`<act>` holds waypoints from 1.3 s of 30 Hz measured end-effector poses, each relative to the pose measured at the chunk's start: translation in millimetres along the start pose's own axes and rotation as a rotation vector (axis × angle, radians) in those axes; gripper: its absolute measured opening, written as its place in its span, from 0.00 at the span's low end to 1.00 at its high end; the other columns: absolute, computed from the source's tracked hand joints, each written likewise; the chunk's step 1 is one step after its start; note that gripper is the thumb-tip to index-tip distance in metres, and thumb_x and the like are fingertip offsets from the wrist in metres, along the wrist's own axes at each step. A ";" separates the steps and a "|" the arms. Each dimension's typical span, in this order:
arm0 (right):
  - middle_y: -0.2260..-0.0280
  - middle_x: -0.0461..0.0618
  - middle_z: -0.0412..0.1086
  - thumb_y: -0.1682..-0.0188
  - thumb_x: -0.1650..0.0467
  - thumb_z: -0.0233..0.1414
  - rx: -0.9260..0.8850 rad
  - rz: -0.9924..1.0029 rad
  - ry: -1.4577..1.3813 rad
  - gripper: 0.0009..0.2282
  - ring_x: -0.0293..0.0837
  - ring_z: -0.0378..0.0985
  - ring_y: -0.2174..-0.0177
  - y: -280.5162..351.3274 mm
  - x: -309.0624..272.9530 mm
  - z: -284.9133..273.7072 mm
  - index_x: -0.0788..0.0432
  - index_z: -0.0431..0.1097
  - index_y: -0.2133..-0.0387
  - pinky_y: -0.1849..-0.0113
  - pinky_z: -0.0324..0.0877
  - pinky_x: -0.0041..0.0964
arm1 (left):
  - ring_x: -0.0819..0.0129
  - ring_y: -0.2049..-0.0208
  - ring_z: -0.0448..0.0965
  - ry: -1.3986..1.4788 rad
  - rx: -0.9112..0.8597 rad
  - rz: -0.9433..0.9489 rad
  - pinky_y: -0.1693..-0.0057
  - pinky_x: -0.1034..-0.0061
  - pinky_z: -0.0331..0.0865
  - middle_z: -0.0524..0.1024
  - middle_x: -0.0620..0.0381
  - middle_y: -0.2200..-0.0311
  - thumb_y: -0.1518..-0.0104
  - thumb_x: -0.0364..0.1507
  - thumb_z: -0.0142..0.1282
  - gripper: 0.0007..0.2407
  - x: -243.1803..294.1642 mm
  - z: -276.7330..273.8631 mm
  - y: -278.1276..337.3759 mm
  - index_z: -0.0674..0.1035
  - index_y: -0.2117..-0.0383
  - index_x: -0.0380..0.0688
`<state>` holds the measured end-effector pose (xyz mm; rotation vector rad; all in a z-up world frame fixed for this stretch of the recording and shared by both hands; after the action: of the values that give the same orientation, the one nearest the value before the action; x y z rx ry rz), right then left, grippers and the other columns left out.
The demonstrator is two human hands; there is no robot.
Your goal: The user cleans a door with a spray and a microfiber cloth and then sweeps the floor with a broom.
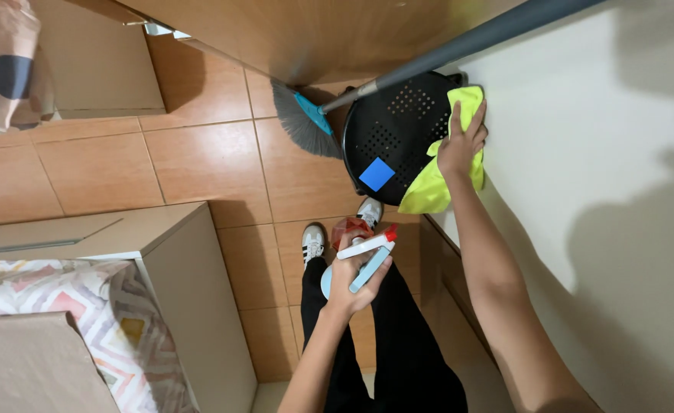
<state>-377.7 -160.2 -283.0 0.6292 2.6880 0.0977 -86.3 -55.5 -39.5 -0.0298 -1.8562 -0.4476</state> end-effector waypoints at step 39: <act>0.31 0.69 0.32 0.62 0.83 0.54 -0.227 0.073 0.191 0.40 0.71 0.55 0.46 83.5 41.5 24.5 0.53 0.52 0.31 0.46 0.54 0.66 | 0.46 0.52 0.78 -0.058 0.002 -0.010 0.48 0.63 0.74 0.78 0.42 0.62 0.47 0.29 0.64 0.08 -17.3 -3.1 5.3 0.83 0.67 0.36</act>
<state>-368.3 -67.4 -307.4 0.6753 2.7782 0.4983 -76.4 -48.1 -53.1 -0.0330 -1.9140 -0.4560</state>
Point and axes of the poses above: each hand's wrist, its own y-axis away from the middle knuckle, its own z-axis out of the palm, x = y × z, the point moved 1 cm from there along -y, towards the middle knuckle
